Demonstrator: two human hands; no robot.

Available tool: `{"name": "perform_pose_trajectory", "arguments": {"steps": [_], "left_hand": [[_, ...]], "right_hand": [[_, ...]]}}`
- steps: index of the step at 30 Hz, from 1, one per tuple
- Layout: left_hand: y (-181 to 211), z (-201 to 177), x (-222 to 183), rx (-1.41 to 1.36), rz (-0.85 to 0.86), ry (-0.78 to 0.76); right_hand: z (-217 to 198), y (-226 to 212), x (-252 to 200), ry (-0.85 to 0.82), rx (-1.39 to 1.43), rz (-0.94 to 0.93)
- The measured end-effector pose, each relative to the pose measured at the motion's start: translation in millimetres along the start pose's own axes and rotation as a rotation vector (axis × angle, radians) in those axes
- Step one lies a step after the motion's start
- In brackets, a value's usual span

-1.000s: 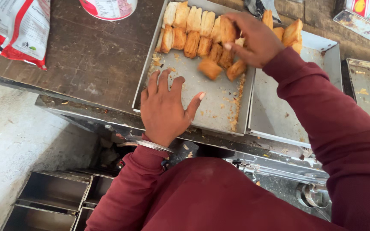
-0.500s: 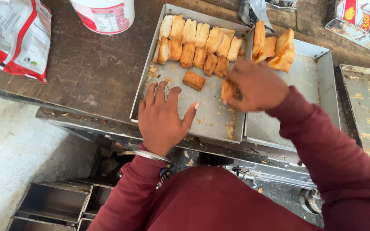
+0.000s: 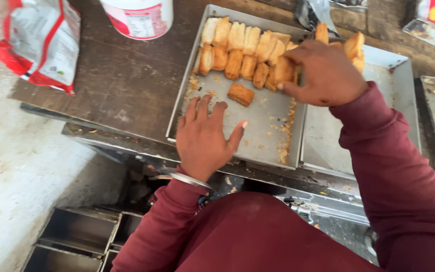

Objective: The person sorts baked pastries by hand, moving them between metal trays on a workbench and organizing them into rows.

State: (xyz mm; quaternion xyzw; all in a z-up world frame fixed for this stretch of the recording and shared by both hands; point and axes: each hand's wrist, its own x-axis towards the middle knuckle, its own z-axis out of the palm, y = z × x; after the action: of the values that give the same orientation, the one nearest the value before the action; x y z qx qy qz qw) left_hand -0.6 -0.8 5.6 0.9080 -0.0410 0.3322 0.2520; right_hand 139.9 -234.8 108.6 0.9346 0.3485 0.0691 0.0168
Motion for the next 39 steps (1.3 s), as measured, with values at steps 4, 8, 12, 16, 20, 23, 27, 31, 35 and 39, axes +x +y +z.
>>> {"name": "perform_pose_trajectory", "arguments": {"steps": [4, 8, 12, 16, 20, 23, 27, 31, 35, 39], "left_hand": [[-0.4, -3.4, 0.4, -0.024, -0.024, 0.015], [-3.2, -4.3, -2.5, -0.092, -0.005, 0.133], [-18.5, -10.4, 0.0, -0.431, -0.123, 0.124], [-46.7, -37.8, 12.2, -0.554, -0.175, -0.006], [-54.2, -38.9, 40.7, -0.103, 0.022, -0.171], [-57.0, -22.0, 59.2, 0.09, 0.101, -0.208], [-72.9, -16.3, 70.9, 0.342, 0.159, -0.121], [-75.5, -19.2, 63.9, 0.262, 0.121, -0.133], [-73.1, -5.4, 65.4, 0.224, 0.09, -0.192], [-74.1, 1.1, 73.1, 0.314, 0.133, -0.104]], "right_hand": [[22.1, -42.5, 25.2, -0.101, 0.247, -0.191], [39.1, -73.1, 50.1, -0.184, 0.255, -0.17], [56.5, -82.4, 80.9, -0.426, 0.971, 0.037], [51.6, -62.8, 81.5, -0.275, 0.979, 0.159], [58.3, -66.8, 55.7, -0.103, 0.518, -0.198], [62.6, -79.3, 54.4, -0.066, 0.385, -0.22], [55.4, -78.2, 50.0, 0.208, 0.392, -0.22], [54.9, -72.2, 40.9, -0.128, 0.502, 0.019], [66.0, -80.5, 40.0, -0.165, 0.69, -0.204], [61.6, -75.5, 36.9, 0.057, 0.658, -0.38]]}}
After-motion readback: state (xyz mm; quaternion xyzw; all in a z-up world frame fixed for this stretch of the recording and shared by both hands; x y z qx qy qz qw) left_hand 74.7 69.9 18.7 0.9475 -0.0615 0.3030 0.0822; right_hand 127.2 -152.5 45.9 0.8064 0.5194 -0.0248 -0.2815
